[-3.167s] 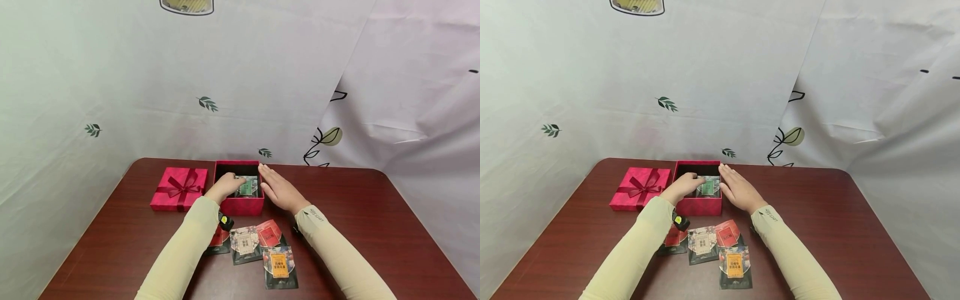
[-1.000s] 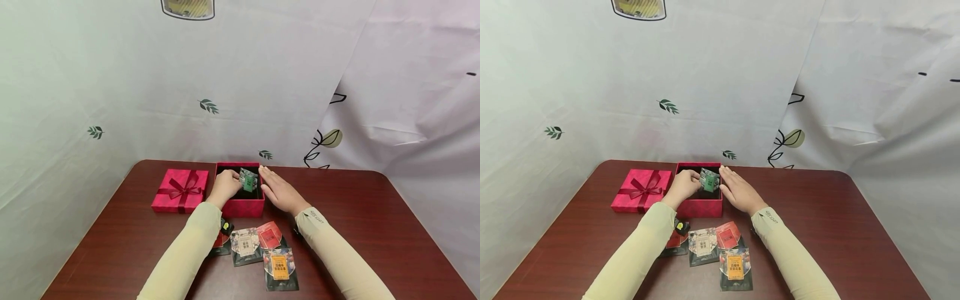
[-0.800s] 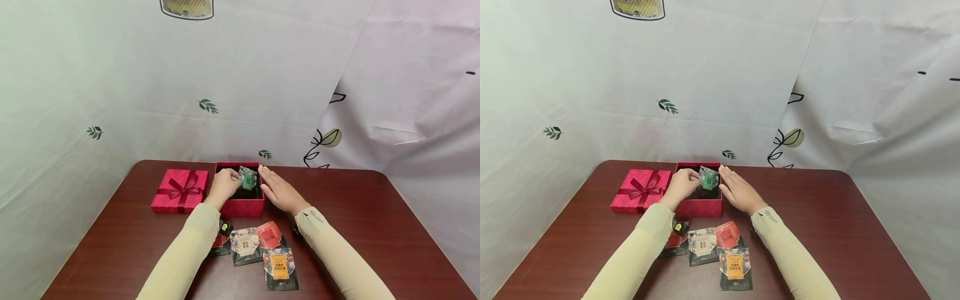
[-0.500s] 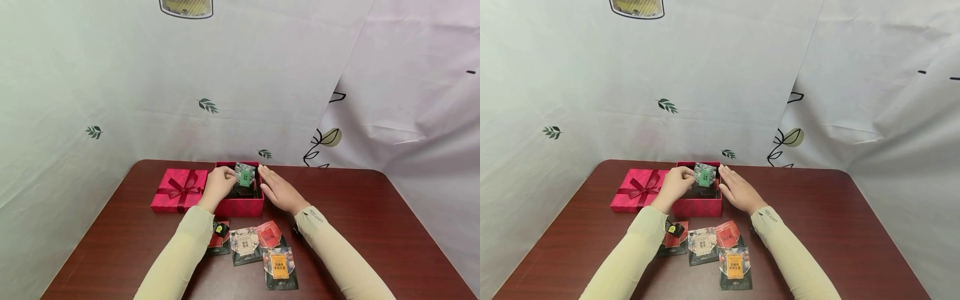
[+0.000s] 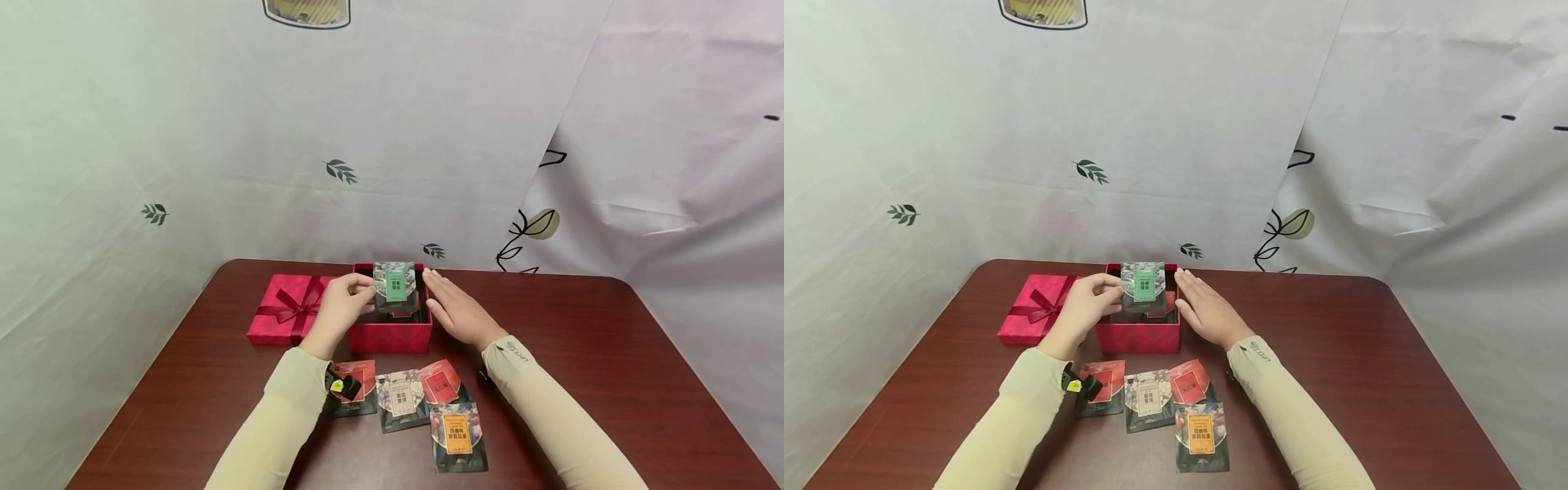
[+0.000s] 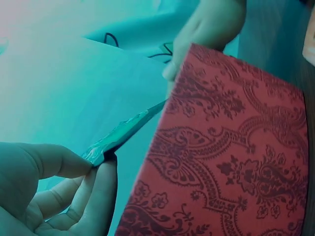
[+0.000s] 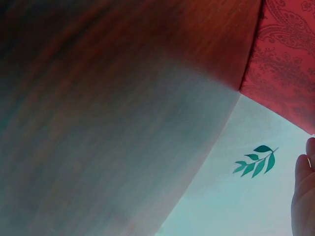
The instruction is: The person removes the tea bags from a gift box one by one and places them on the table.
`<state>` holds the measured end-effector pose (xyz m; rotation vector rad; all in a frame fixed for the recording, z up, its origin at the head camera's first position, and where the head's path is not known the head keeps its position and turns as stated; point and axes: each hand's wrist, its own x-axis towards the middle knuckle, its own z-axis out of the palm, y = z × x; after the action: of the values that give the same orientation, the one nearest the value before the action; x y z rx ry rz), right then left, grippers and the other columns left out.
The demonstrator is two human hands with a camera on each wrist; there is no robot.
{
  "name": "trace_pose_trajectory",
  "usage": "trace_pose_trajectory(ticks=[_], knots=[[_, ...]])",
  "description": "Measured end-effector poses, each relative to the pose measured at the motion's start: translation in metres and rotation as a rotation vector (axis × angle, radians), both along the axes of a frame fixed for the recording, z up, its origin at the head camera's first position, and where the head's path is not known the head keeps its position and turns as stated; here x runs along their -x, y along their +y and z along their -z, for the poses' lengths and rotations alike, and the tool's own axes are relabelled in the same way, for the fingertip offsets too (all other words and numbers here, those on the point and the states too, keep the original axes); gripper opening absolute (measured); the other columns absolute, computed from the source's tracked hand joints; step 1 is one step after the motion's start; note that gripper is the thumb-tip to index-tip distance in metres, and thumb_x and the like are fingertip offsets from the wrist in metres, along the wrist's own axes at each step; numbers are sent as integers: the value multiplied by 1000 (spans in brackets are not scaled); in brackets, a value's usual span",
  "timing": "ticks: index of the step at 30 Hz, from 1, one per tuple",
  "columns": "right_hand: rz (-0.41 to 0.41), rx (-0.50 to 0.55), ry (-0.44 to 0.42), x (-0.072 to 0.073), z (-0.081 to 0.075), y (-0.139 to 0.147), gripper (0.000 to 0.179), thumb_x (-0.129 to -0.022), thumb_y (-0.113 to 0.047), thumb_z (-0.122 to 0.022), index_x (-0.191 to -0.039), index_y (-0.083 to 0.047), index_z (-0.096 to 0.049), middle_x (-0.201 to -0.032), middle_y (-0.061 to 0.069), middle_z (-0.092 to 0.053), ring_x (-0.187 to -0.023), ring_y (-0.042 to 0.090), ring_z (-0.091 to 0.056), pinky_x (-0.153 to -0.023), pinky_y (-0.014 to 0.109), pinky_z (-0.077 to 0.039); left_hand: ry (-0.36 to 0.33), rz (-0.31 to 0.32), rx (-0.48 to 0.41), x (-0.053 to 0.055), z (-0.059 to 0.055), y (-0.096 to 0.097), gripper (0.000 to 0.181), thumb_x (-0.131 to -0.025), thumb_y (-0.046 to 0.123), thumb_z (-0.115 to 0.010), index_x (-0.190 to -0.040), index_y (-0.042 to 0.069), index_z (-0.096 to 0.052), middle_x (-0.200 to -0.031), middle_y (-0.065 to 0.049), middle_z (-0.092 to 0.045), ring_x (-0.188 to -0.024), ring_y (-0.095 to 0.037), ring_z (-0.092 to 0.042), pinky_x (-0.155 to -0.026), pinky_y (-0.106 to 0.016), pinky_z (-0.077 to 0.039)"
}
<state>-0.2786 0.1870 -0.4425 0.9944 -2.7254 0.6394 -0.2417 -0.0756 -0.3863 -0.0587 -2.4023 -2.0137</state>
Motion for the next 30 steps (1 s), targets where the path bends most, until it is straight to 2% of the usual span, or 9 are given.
trace_pose_trajectory(ticks=[4, 9, 13, 17, 23, 30], knots=[[2, -4, 6, 1, 0, 0, 60, -106, -25, -51, -158, -4, -31, -164, 10, -29, -153, 25, -22, -122, 47, -23, -38, 33, -79, -6, -1, -3, 18, -97, 5, -64, -112, -4, -67, -93, -12, -68, -80, -15, -66, -76, -30, -61], [-2, -12, 14, 1, 1, 0, 61, -107, -31, -46, -159, -4, -30, -165, 10, -28, -153, 27, -23, -121, 48, -24, -93, 94, -137, -16, -1, -6, 19, -98, 5, -64, -113, -5, -65, -92, -9, -68, -81, -14, -67, -76, -29, -60], [-19, -11, 33, 1, 1, 1, 60, -107, -29, -47, -158, -1, -30, -165, 11, -28, -151, 33, -26, -122, 46, -23, -127, 150, -154, -25, 0, -8, 17, -97, 4, -64, -112, -4, -64, -91, -8, -69, -80, -15, -68, -78, -30, -60], [-32, -12, 44, 2, 0, 2, 59, -107, -26, -47, -157, 0, -30, -165, 12, -28, -152, 32, -25, -123, 45, -21, -140, 211, -159, -34, 2, -10, 15, -97, 4, -64, -110, -3, -62, -89, -6, -67, -79, -15, -67, -78, -31, -60], [-36, -18, 56, 1, 0, 1, 58, -107, -25, -47, -157, 0, -31, -164, 14, -29, -152, 29, -24, -121, 49, -24, -150, 329, -168, -47, 10, -14, 13, -96, 3, -62, -107, -4, -59, -82, -5, -65, -74, -14, -68, -78, -33, -61], [-30, -14, 46, 2, 2, 1, 59, -107, -27, -46, -158, -1, -30, -164, 13, -28, -153, 28, -24, -121, 50, -24, -210, 415, -205, -61, 24, -14, 11, -94, 1, -63, -102, -5, -58, -81, -5, -66, -74, -14, -65, -76, -31, -61]])
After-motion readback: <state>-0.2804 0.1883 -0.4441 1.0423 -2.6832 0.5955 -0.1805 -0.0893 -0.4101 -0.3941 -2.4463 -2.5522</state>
